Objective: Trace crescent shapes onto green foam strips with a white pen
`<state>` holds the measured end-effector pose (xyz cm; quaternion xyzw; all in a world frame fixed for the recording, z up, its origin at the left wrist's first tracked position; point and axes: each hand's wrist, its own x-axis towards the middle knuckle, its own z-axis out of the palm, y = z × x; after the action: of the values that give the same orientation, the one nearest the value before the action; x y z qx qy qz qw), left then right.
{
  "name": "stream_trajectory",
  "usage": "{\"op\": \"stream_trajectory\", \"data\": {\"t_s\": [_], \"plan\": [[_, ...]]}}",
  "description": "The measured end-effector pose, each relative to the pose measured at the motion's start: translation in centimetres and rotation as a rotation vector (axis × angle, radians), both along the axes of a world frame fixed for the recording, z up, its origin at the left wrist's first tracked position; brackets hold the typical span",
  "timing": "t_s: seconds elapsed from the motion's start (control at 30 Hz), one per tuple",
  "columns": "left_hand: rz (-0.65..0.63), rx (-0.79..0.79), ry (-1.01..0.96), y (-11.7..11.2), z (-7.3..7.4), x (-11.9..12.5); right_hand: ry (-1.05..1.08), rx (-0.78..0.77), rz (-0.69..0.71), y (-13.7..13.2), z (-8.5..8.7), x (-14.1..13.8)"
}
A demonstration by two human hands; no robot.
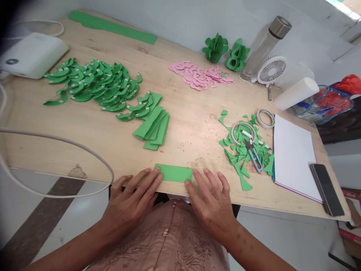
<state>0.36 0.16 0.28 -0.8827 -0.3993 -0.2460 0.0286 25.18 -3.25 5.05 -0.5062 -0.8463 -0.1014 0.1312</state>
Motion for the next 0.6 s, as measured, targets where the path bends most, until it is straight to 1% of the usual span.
{"op": "stream_trajectory", "data": {"t_s": [0.07, 0.13, 0.23, 0.33, 0.4, 0.47, 0.6], "plan": [[0.001, 0.007, -0.004, 0.0, -0.1, 0.0, 0.022, 0.002, -0.025, -0.4, 0.3, 0.5], [0.001, 0.012, -0.008, 0.0, -0.2, 0.1, 0.069, 0.012, -0.045, -0.7, 0.5, 0.2], [0.005, 0.008, -0.016, 0.0, -0.3, 0.0, 0.114, 0.007, -0.016, -0.6, 0.4, -1.6], [0.010, 0.000, -0.021, 0.0, -0.3, 0.0, 0.094, -0.060, 0.019, 0.0, -0.2, -3.8], [0.015, 0.002, -0.022, 0.0, -0.3, 0.1, 0.076, -0.092, 0.021, 0.4, -0.6, -4.6], [0.021, 0.002, -0.030, -0.1, -0.3, 0.1, 0.067, -0.109, 0.012, 0.6, -0.9, -4.9], [0.010, -0.012, -0.044, -0.1, -0.2, 0.1, 0.073, -0.118, -0.010, 0.2, -1.2, -4.4]]}}
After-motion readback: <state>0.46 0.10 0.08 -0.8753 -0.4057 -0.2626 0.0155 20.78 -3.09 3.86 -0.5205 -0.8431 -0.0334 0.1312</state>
